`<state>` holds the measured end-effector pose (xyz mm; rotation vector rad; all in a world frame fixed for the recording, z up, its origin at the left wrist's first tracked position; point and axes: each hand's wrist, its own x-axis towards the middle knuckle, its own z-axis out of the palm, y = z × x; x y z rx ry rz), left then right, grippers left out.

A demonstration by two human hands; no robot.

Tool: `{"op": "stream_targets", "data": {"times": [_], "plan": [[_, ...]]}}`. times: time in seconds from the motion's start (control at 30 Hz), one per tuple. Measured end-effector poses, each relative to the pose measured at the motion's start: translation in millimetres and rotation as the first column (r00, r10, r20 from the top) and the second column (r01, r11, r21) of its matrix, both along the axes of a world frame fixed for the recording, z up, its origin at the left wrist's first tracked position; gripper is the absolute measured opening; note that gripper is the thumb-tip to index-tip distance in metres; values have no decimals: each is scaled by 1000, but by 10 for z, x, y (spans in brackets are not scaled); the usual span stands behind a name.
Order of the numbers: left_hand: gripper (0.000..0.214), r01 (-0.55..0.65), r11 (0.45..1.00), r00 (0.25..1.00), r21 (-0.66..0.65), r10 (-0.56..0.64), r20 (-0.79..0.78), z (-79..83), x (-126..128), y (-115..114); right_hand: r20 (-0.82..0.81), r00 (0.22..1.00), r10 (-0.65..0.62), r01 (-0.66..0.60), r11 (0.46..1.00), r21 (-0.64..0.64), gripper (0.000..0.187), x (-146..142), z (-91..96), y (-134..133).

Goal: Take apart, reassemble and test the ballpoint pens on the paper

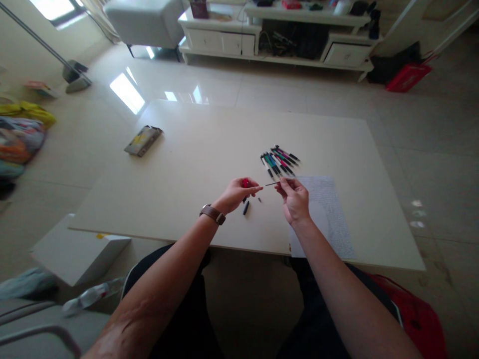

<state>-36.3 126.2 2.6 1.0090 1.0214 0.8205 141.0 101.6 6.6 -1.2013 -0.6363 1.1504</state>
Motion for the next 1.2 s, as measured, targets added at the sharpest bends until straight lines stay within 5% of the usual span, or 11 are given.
{"op": "stream_targets", "data": {"times": [0.23, 0.4, 0.63, 1.2], "plan": [[44, 28, 999, 999, 37, -27, -25, 19, 2, 6, -24, 1000, -17, 16, 997, -69, 28, 55, -62, 21], [30, 149, 982, 983, 113, -135, -121, 8, -27, 22, -22, 1000, -10, 8, 997, -79, 24, 118, -98, 45], [10, 168, 937, 974, 306, -111, -196, -108, -36, 26, -44, 998, -51, 48, 997, -65, 22, 98, -86, 49], [14, 173, 955, 973, 243, -128, -192, -86, -63, 39, 25, 1000, 15, -14, 999, -31, 25, -1, -93, 27]]}}
